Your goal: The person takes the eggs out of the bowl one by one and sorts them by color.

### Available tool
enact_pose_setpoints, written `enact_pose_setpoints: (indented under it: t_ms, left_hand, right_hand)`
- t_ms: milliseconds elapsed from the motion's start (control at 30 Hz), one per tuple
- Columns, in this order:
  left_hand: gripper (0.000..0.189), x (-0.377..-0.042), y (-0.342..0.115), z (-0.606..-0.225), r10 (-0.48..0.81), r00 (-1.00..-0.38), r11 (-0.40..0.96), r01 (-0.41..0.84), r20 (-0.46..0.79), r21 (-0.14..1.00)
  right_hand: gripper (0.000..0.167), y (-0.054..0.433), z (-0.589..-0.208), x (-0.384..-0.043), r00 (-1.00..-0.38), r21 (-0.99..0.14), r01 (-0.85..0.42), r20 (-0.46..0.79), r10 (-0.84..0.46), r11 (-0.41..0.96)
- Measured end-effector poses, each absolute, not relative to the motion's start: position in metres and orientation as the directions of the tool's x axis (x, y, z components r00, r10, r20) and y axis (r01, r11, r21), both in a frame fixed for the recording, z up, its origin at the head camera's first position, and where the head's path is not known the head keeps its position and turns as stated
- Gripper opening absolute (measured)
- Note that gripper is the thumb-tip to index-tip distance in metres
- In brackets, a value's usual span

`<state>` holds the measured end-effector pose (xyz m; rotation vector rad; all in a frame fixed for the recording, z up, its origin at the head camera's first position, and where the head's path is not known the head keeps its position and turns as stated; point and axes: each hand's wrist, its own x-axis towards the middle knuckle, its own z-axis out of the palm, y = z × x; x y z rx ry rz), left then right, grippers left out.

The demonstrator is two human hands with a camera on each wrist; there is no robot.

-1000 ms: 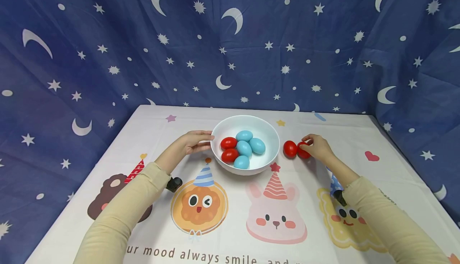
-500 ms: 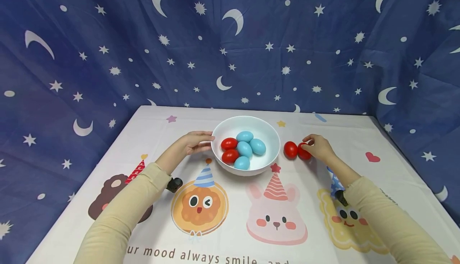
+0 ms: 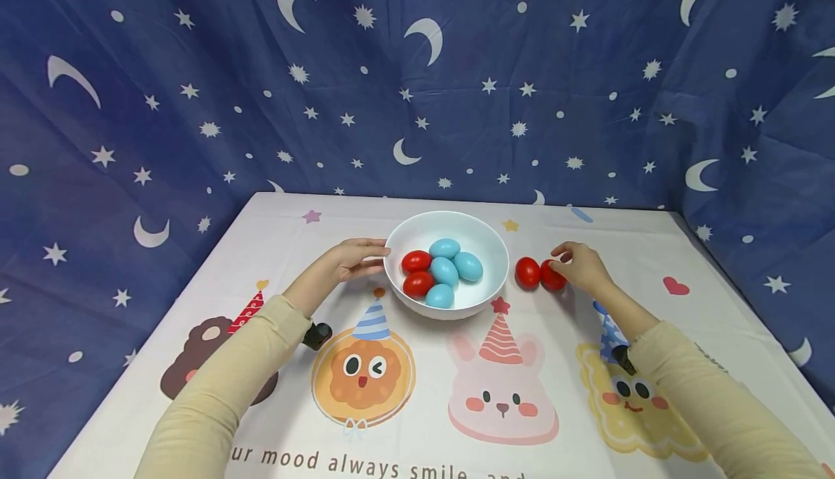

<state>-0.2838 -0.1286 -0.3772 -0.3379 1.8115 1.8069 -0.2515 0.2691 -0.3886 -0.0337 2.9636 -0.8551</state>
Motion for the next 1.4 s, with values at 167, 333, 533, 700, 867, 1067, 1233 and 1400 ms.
enact_pose_setpoints:
  t_ms: [167, 333, 533, 700, 867, 1067, 1233, 1400]
  left_hand:
    - [0.052, -0.284, -0.129, -0.378, 0.2, -0.814, 0.066, -0.544, -0.546, 0.836]
    - [0.052, -0.283, -0.129, -0.376, 0.197, -0.813, 0.053, -0.549, -0.548, 0.834]
    - [0.052, -0.283, -0.128, -0.375, 0.194, -0.815, 0.058, -0.547, -0.546, 0.835]
    - [0.051, -0.283, -0.129, -0.377, 0.192, -0.818, 0.053, -0.543, -0.542, 0.838]
    - [0.05, -0.281, -0.127, -0.376, 0.177, -0.821, 0.049, -0.544, -0.543, 0.838]
    - [0.049, -0.28, -0.126, -0.378, 0.169, -0.825, 0.036, -0.541, -0.539, 0.84]
    - [0.048, -0.281, -0.126, -0.378, 0.161, -0.829, 0.043, -0.536, -0.536, 0.843]
    - [0.048, -0.28, -0.127, -0.379, 0.154, -0.832, 0.064, -0.53, -0.533, 0.846]
  right_hand:
    - [0.03, 0.267, -0.389, -0.248, -0.999, -0.533, -0.035, -0.008, -0.046, 0.846]
    - [0.029, 0.265, -0.389, -0.248, -0.998, -0.522, -0.054, 0.017, -0.052, 0.851]
    - [0.028, 0.262, -0.384, -0.246, -0.996, -0.515, -0.083, 0.036, -0.076, 0.853]
    - [0.029, 0.257, -0.377, -0.244, -0.994, -0.516, -0.103, 0.032, -0.101, 0.85]
    - [0.027, 0.25, -0.369, -0.236, -0.99, -0.55, -0.141, 0.072, -0.121, 0.823]
    - [0.024, 0.239, -0.36, -0.229, -0.978, -0.583, -0.203, 0.158, -0.135, 0.787]
    - [0.023, 0.23, -0.353, -0.225, -0.965, -0.589, -0.259, 0.185, -0.185, 0.765]
    - [0.022, 0.219, -0.348, -0.219, -0.955, -0.599, -0.297, 0.195, -0.224, 0.743]
